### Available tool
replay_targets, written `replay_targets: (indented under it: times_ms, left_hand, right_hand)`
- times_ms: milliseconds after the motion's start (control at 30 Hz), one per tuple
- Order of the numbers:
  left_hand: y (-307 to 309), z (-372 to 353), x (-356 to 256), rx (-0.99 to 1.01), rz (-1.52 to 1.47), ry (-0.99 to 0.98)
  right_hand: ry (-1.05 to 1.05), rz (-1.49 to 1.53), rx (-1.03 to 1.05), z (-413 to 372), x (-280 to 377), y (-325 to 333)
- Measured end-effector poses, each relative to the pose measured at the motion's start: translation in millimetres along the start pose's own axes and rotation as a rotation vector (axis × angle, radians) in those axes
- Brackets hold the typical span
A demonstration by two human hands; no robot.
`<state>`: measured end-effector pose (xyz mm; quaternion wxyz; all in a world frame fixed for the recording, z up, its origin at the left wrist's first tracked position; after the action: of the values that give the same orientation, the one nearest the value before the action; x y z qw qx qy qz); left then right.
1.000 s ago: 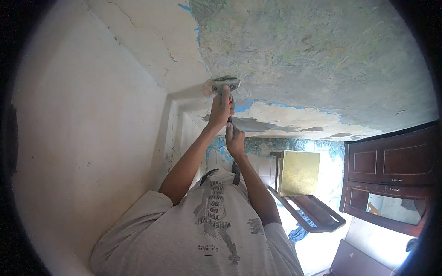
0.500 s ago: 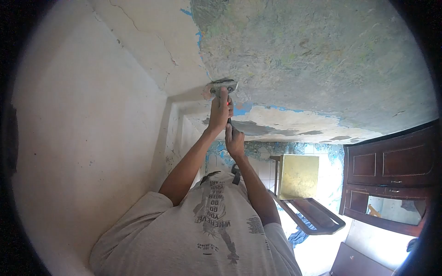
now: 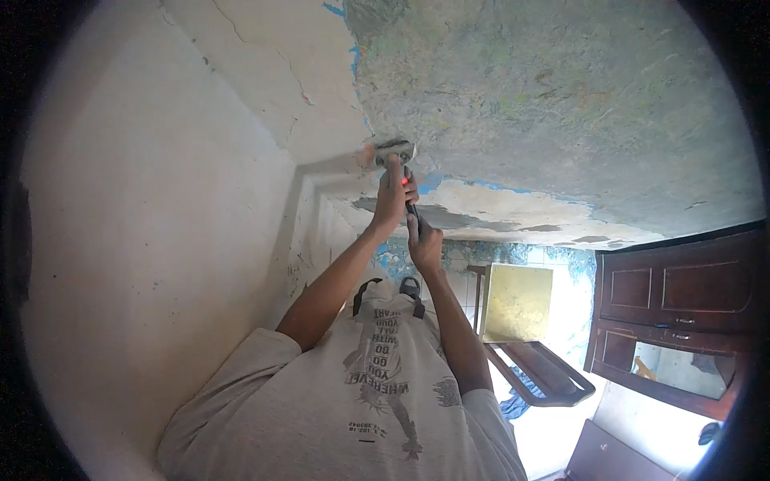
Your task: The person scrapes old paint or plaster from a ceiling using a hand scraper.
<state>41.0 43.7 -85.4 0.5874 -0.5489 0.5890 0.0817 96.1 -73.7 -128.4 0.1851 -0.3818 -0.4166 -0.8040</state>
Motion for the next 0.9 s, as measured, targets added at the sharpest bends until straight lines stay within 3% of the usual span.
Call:
replay_targets:
  times_ms: [167,300,367,500,600,800,900]
  left_hand:
    - [16.0,15.1,58.2,-0.044,0.007,0.085]
    - [13.5,16.1,34.6,-0.074,-0.039,0.026]
    - [7.2,3.9,11.7,-0.025,-0.022,-0.026]
    - [18.8,7.8,49.5,-0.099,-0.018,0.076]
    - [20.0,10.1,46.0,-0.142,-0.043,0.044]
    - [14.3,11.0,53.0,-0.062,0.014,0.048]
    - [17.6,10.7,55.3,-0.160,0.023,0.066]
  right_hand:
    - [-0.016,-0.071,0.034,-26.6,-40.5,-3.4]
    - [0.091,-0.058,-0.080,-11.9,-11.9,-0.1]
    - [-0.006,-0.081,0.003,-9.4,-6.0,-0.9]
    - [0.003,-0.146,0.017,-28.6,-24.2,-2.7]
    - [0.072,-0.080,-0.055,-26.2,-23.3,-5.7]
    - [-0.048,-0.069,0.025,-35.6,-29.5,-3.1]
    - [0.042,-0.127,-0.032,-33.3,-27.2,-4.6]
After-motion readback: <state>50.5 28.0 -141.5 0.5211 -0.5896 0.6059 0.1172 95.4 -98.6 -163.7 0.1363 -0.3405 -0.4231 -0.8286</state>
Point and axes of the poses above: each hand's wrist, its own z-axis towards the middle knuckle, its own y-axis out of the back of the hand, x = y × z, the point moved 8 cm from there along z, towards the middle knuckle, and after that the axes turned 10 degrees about y, right-handed, at the moved point
